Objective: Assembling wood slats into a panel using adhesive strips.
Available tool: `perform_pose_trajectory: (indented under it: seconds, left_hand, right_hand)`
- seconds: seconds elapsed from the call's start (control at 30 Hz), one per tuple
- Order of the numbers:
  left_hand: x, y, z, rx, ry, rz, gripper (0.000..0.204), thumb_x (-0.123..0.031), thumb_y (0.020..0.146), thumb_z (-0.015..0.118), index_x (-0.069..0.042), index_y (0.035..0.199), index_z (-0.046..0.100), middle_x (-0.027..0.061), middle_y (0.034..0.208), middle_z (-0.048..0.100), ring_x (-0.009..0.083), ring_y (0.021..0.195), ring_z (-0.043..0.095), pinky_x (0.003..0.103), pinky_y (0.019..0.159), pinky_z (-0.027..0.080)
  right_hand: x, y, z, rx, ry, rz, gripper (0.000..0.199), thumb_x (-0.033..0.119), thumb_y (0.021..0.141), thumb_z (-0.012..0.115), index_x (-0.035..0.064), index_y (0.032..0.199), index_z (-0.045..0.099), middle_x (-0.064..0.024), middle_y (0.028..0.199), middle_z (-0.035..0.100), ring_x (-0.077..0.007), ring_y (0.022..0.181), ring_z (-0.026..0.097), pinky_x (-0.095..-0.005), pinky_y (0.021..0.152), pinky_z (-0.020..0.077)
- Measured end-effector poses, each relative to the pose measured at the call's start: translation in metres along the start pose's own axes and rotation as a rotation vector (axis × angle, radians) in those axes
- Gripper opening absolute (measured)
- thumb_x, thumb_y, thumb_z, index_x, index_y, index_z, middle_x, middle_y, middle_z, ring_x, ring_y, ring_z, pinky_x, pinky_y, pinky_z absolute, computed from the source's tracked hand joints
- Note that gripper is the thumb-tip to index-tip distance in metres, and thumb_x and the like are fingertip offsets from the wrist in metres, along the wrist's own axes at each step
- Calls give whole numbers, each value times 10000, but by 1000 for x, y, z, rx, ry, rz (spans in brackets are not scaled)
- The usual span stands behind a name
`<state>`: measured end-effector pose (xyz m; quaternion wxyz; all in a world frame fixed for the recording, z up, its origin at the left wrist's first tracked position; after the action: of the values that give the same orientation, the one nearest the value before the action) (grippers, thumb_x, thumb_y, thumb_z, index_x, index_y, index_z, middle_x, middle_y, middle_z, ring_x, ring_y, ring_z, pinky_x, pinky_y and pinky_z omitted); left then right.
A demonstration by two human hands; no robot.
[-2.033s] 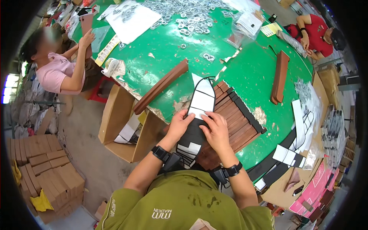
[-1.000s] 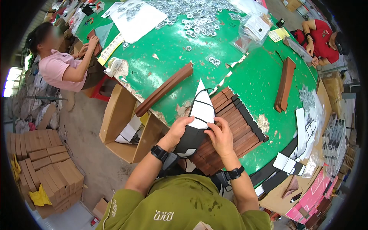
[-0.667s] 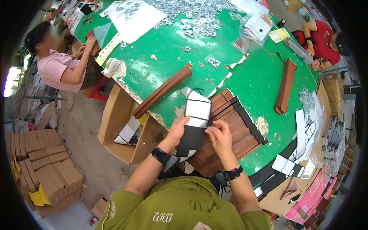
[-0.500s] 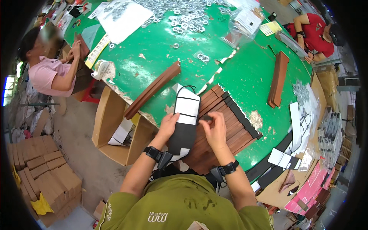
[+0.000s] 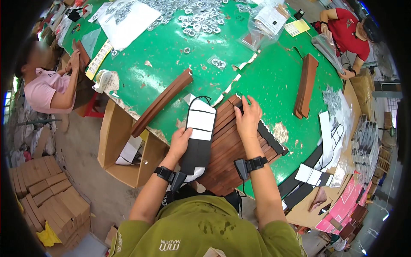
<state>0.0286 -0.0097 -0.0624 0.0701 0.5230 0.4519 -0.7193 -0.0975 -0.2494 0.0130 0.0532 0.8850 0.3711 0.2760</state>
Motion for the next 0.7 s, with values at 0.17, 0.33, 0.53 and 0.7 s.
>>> perform_pose_trajectory:
  seconds: [0.17,0.33,0.53,0.7]
  left_hand:
    - [-2,3,-2,16,-41,2,308,-245,995,569,44,1036,666,49,905,696,97,768,620,240,718,495]
    - [-6,2,1,-22,-59,4,305,-246,994,560,37,960,671,24,841,678,83,740,587,249,676,478]
    - [-5,1,1,-5,-79,2,300,-241,995,563,36,954,670,27,845,680,82,737,587,247,678,480]
    - [-2,2,-2,31,-28,-5,295,-232,1002,561,38,1046,671,41,929,699,94,797,618,238,737,490]
  right_hand:
    - [-8,-4,10,25,1,61,506,200,846,726,71,1314,583,-145,1329,536,-326,1228,484,-487,1067,324]
    - [-8,-5,7,66,28,50,509,185,851,718,76,1328,577,-146,1333,540,-321,1223,490,-489,1076,321]
    - [-8,-6,8,70,-2,35,505,175,853,715,80,1329,578,-143,1336,543,-317,1214,499,-487,1083,319]
    - [-8,-6,10,70,-14,42,512,170,846,724,83,1329,578,-136,1330,548,-312,1211,501,-483,1080,322]
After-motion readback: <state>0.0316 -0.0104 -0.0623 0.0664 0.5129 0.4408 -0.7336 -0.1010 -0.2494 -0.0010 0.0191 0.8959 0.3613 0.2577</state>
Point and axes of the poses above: each hand's wrist, its own y-axis towards the middle knuckle, its own z-axis out of the palm, x = y × z, the point moved 6 cm from there along y, towards the middle knuckle
